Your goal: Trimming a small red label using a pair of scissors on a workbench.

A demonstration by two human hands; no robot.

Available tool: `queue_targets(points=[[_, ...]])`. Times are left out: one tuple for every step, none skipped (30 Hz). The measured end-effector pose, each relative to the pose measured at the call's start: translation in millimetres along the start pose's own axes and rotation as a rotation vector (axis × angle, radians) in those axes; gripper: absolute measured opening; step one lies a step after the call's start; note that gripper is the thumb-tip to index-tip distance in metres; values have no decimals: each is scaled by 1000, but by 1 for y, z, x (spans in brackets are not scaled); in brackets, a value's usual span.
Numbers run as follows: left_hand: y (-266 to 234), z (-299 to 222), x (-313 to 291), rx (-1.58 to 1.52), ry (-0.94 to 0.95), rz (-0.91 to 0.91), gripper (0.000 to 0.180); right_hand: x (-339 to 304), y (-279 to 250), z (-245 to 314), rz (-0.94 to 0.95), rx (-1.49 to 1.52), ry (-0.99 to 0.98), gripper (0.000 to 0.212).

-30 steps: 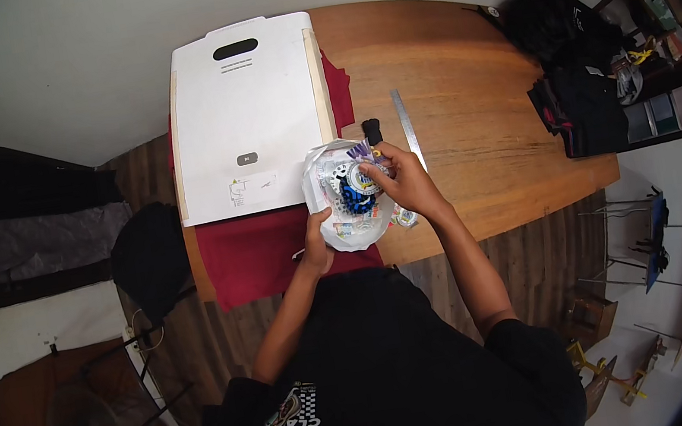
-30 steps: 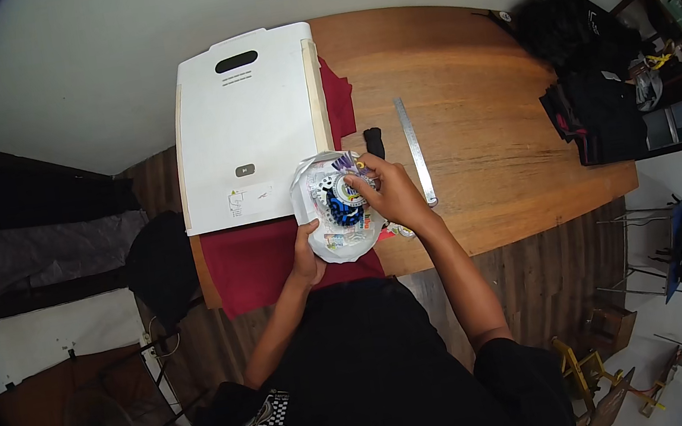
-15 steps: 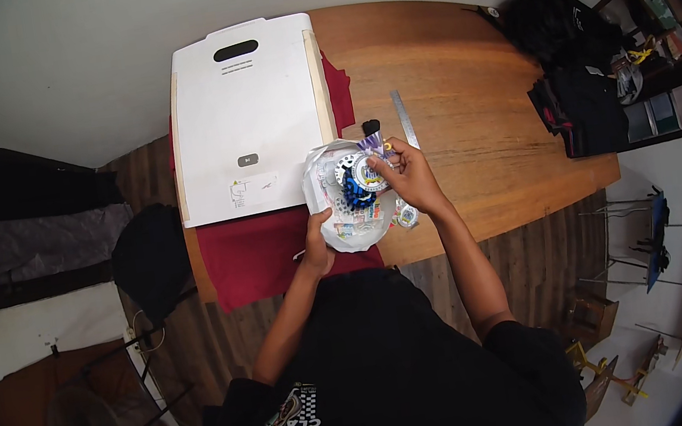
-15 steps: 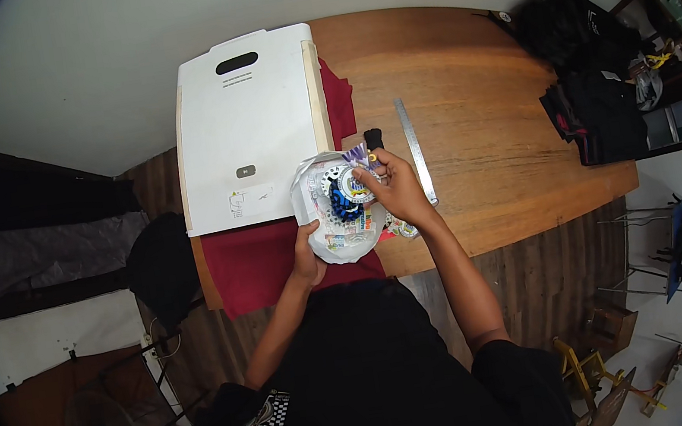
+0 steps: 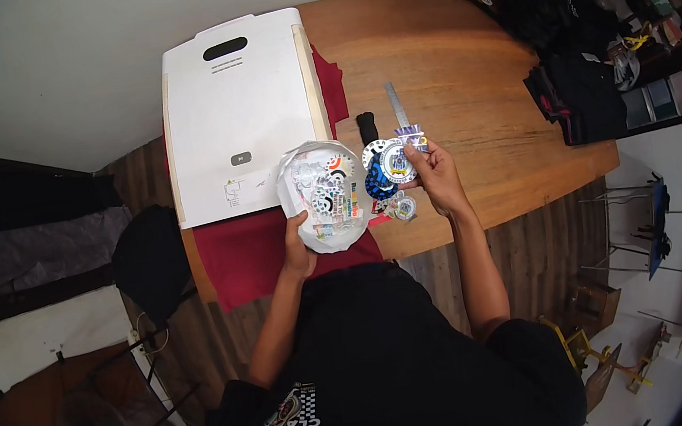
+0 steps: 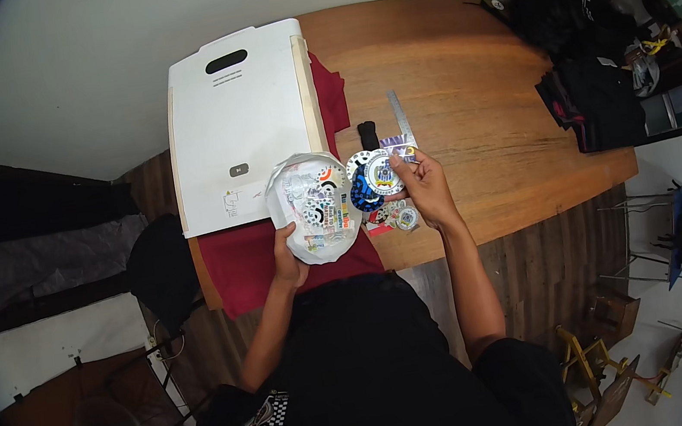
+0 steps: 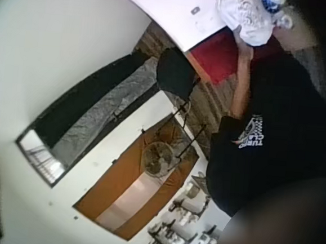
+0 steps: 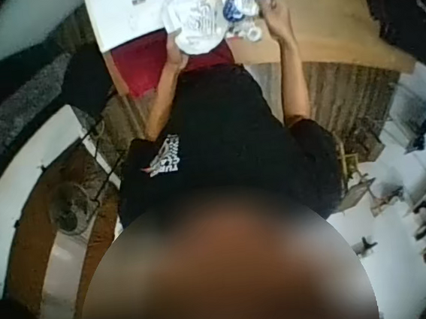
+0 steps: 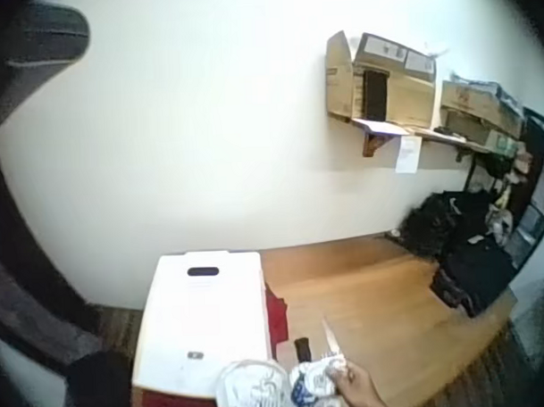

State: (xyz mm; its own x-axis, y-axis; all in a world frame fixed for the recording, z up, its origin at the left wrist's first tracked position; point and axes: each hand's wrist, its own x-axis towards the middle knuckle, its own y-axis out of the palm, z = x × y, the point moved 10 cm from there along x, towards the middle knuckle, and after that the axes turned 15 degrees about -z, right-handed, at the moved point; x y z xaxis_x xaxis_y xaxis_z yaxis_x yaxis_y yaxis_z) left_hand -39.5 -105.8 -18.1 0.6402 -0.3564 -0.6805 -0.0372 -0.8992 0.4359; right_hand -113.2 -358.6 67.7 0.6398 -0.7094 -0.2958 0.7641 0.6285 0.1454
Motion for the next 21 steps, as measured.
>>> queue_targets(points=[[0,-3,0,4,13,-8,65,-1,-6,-2,-39,-20,30,29],[0,-5,-1,7,10,-7,65,-1,-10,-3,-43,-19,31,29],[-1,-7,-2,4,9,-21,65,0,-15,-3,-60,12,33,30],[-1,-10,-3,1,9,-35,65,1,-19,-3,-75,43,35,30],[-1,-11,-3,3,8,-34,65,1,-21,-2,-78,39,20,31],[-1,-12,-3,-1,14,-33,65,0,-23,-2,-80,40,21,31],[-2,-14,-3,-4,20,-30,66,0,-25,-1,-86,48,16,31],[-2,-14,-2,-3,19,-29,66,0,-27,-1,-92,55,11,31],[0,-18,-1,-2,54,5,66,2,-31,-4,-94,55,12,31],[2,-22,-1,-2,88,40,66,4,-38,-9,-109,53,3,31],[2,-23,-1,-1,84,40,66,6,-46,-16,-123,50,-5,31],[1,-25,-2,-14,88,37,67,8,-52,-25,-125,49,-2,31],[0,-28,-3,-26,92,35,68,11,-61,-36,-153,34,1,31],[-1,-29,-4,-25,89,35,68,15,-70,-49,-181,19,2,31],[-3,-32,-5,-27,103,26,68,18,-77,-64,-183,18,4,31],[-4,-34,-5,-26,117,17,68,23,-85,-88,-179,-16,18,31],[-3,-37,-6,-27,126,8,69,26,-90,-109,-175,-49,31,31],[0,-37,-6,-17,122,15,69,28,-97,-129,-186,-43,31,31],[-1,-38,-7,-28,129,17,66,25,-86,-137,-166,-105,68,31],[-3,-39,-8,-39,136,20,64,23,-78,-143,-145,-167,104,31],[-3,-39,-7,-38,137,17,64,20,-81,-155,-238,-191,211,30]])
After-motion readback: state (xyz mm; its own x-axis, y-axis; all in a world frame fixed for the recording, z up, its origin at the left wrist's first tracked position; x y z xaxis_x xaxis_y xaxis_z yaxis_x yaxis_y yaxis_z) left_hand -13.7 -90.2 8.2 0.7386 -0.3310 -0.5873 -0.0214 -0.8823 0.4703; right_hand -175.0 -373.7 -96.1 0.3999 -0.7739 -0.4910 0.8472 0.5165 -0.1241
